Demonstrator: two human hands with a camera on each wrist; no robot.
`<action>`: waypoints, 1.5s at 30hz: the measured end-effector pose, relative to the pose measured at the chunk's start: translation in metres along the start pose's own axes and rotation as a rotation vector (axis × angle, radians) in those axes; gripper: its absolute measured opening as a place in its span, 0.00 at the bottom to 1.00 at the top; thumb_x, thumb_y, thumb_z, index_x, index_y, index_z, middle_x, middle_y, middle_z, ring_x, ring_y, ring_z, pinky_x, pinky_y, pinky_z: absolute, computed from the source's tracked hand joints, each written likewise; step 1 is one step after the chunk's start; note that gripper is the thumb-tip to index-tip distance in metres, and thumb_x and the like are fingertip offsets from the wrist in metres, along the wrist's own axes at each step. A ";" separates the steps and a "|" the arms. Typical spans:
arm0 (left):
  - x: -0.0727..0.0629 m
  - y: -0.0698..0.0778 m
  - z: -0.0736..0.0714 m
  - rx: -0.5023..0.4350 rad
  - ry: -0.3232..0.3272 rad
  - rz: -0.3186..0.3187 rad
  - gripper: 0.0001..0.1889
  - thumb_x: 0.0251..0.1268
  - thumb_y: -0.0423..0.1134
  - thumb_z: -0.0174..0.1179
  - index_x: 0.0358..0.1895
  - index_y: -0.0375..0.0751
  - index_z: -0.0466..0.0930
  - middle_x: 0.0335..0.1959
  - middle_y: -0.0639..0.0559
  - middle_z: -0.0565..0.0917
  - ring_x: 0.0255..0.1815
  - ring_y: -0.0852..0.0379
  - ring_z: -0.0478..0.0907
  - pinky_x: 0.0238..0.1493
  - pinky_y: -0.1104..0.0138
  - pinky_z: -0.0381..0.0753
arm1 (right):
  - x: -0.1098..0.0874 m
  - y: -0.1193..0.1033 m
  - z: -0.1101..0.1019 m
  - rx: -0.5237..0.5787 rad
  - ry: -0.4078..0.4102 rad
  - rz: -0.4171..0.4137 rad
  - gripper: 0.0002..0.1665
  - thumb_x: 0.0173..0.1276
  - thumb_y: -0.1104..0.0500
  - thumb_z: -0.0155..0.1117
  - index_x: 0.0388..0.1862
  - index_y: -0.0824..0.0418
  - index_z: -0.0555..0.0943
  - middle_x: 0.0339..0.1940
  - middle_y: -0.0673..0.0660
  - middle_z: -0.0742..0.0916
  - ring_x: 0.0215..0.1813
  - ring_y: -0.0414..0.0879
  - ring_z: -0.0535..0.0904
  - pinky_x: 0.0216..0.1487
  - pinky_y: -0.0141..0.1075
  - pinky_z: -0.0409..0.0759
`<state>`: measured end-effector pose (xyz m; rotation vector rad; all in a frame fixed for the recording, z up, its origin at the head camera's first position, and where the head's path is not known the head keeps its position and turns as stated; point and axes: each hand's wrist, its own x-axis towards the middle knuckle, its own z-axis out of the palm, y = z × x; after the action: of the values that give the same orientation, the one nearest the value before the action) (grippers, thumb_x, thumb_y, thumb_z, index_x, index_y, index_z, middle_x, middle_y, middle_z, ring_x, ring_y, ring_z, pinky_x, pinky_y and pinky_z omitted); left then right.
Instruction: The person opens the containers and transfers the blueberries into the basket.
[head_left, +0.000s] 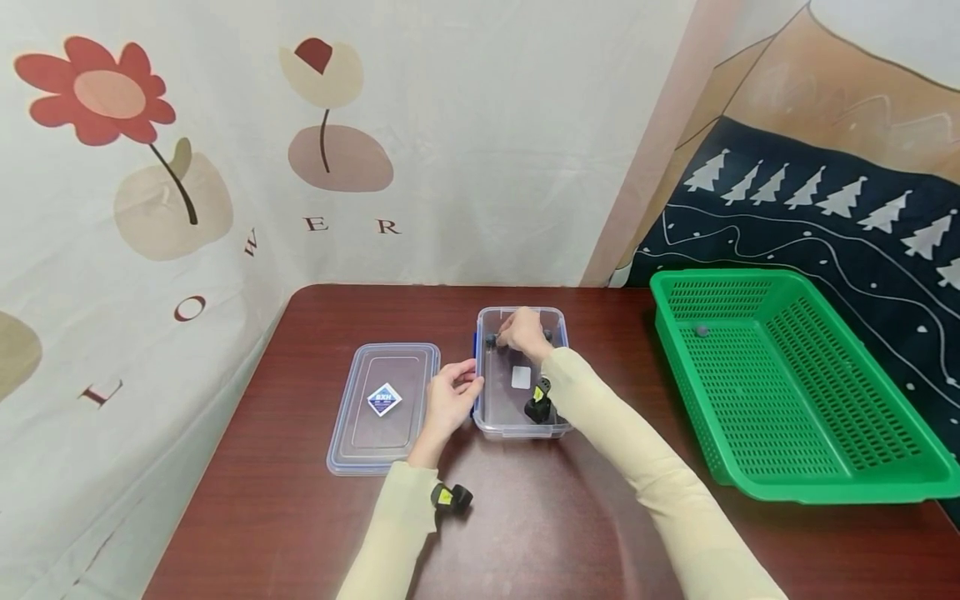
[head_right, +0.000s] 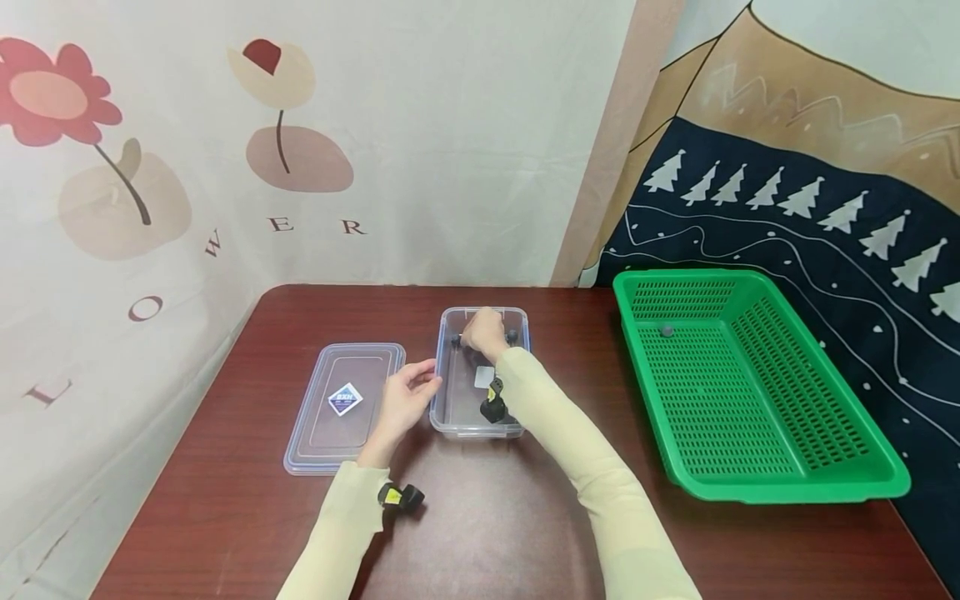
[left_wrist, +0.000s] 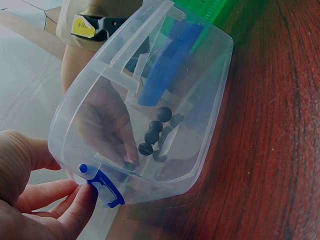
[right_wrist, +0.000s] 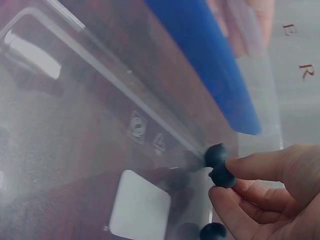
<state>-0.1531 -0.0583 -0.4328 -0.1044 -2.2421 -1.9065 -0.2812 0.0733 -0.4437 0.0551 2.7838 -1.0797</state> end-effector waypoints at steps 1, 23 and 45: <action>0.000 0.000 0.000 0.002 0.000 0.001 0.15 0.52 0.16 0.56 0.45 0.10 0.73 0.40 0.22 0.75 0.42 0.31 0.77 0.47 0.54 0.83 | 0.000 0.000 -0.002 0.016 -0.003 0.010 0.08 0.51 0.67 0.70 0.33 0.66 0.87 0.35 0.60 0.88 0.38 0.51 0.83 0.41 0.38 0.86; 0.005 -0.017 0.002 0.001 -0.002 0.008 0.15 0.52 0.16 0.56 0.44 0.10 0.72 0.39 0.23 0.75 0.41 0.31 0.77 0.47 0.55 0.83 | -0.015 0.009 -0.100 0.282 -0.003 0.039 0.15 0.62 0.64 0.65 0.47 0.69 0.82 0.50 0.66 0.82 0.48 0.56 0.82 0.56 0.46 0.80; 0.000 -0.002 0.002 0.019 -0.003 -0.017 0.15 0.53 0.17 0.56 0.45 0.10 0.72 0.40 0.23 0.75 0.43 0.31 0.77 0.48 0.55 0.83 | -0.052 0.079 -0.199 0.331 0.119 0.069 0.24 0.66 0.58 0.62 0.57 0.71 0.75 0.55 0.66 0.80 0.40 0.36 0.83 0.62 0.44 0.75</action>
<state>-0.1538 -0.0567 -0.4348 -0.0867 -2.2698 -1.8943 -0.2486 0.2663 -0.3434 0.2587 2.6473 -1.5536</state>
